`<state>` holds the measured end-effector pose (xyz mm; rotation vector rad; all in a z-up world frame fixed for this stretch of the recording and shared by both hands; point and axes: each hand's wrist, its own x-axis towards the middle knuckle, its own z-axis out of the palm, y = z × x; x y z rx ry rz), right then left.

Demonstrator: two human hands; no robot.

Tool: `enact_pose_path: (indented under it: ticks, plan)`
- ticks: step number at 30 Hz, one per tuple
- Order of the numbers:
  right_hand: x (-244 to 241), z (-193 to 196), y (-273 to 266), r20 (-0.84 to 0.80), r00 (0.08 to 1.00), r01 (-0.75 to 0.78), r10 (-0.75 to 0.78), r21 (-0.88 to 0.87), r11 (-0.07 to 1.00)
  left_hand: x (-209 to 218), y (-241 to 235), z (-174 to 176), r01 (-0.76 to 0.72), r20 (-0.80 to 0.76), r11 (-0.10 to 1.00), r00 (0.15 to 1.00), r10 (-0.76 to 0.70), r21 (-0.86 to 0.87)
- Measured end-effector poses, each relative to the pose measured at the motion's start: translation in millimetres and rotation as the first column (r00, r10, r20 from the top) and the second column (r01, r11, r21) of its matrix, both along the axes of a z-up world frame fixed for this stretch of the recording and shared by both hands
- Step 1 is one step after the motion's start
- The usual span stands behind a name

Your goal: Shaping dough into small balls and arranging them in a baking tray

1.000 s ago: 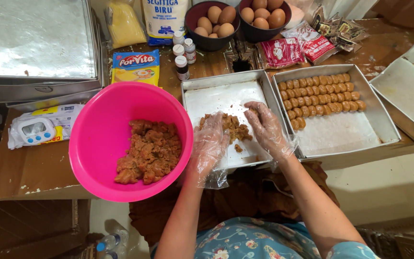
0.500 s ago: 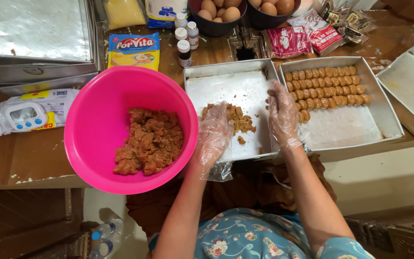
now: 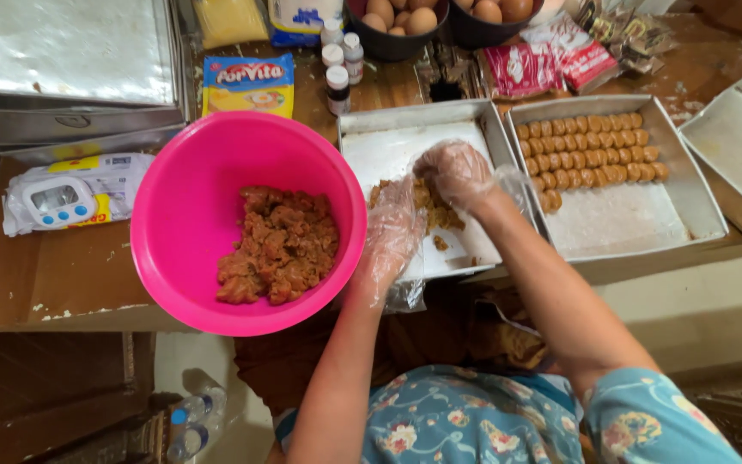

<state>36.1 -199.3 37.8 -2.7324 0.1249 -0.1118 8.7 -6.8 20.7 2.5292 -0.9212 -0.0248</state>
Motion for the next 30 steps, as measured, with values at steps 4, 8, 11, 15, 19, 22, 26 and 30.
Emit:
enact_pose_path:
  ticks: [4,8,11,15,19,22,26,30]
  plan:
    - [-36,31,-13,0.047,0.997,0.069,-0.066,-0.055,0.996,18,-21,-107,-0.020,-0.048,0.999,0.999,0.017,-0.046]
    - [-107,105,25,0.010,0.995,-0.101,0.100,0.191,0.976,16,-25,-134,-0.035,0.035,0.990,0.999,0.040,-0.136]
    - [-127,108,46,-0.019,0.990,-0.131,0.140,0.244,0.961,11,-23,-121,-0.019,0.024,0.986,0.999,0.024,-0.167]
    - [-113,56,30,-0.248,0.959,-0.090,0.136,0.188,0.978,1,-17,-100,-0.002,0.009,0.977,1.000,0.004,-0.215]
    - [-110,63,34,-0.325,0.946,0.009,0.004,0.040,0.999,0,-19,-69,-0.001,0.023,0.970,1.000,0.006,-0.241]
    - [-110,85,25,-0.142,0.988,0.143,-0.053,0.762,0.632,-10,-3,-28,0.009,0.041,0.960,0.999,0.002,-0.280]
    - [-97,52,-1,-0.083,0.979,0.140,-0.185,0.934,0.327,-21,9,27,0.150,0.032,0.839,0.987,-0.157,-0.523]
    - [-97,65,12,-0.133,0.978,0.161,-0.160,0.971,0.176,-8,-1,14,0.219,0.346,0.883,0.936,-0.069,-0.416]
